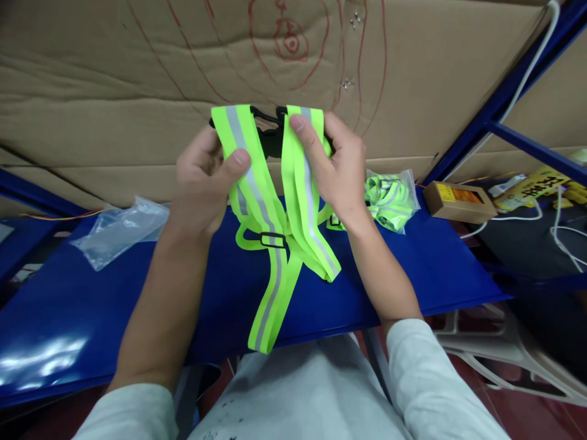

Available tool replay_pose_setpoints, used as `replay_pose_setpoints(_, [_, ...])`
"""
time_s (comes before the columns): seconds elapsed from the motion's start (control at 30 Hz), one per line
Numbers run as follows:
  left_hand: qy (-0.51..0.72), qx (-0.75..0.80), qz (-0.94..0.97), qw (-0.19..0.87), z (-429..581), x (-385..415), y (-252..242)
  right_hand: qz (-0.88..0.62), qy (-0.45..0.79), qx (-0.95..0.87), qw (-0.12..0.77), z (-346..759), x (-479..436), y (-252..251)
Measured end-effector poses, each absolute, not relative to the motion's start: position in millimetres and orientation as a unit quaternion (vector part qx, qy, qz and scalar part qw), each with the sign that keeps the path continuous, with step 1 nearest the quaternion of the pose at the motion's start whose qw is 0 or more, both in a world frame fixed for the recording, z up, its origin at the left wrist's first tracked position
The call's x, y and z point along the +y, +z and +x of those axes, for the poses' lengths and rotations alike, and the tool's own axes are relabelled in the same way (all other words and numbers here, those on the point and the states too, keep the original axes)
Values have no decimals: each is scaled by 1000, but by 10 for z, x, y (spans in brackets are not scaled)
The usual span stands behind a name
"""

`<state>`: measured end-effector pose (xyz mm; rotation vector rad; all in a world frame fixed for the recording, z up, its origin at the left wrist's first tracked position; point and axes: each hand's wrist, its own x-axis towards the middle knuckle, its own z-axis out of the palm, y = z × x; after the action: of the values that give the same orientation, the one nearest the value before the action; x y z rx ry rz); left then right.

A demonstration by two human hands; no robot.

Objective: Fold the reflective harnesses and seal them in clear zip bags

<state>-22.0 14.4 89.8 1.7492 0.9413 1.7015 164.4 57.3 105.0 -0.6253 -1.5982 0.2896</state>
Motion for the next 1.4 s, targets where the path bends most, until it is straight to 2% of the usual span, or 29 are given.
replay_pose_setpoints(0.13, [619,371,619,310,-155,119,840,-329,110,-712,611,1621,594,1018])
replay_pose_setpoints(0.33, [651,410,586,256,-157,157,767,-315,141,-766,542,1644,587,989])
replay_pose_setpoints(0.53, [669,402,569,259,-231,200,820,-239,280,-824,430,1839,590,1096])
replay_pose_setpoints(0.9, [731,362,513,269,52,49,890,-235,382,-696,560,1528,621,933])
replay_pose_setpoints(1.07, [688,374,527,329,51,44,897,-279,348,-652,613,1484,572,942])
replay_pose_setpoints(1.17, [666,394,535,340,51,19,905,-251,355,-626,647,1481,519,961])
replay_pose_setpoints(1.3, [652,413,527,354,94,-32,924,-246,363,-599,670,1431,472,952])
replay_pose_setpoints(1.4, [656,412,529,346,75,-14,911,-271,343,-628,644,1455,471,970])
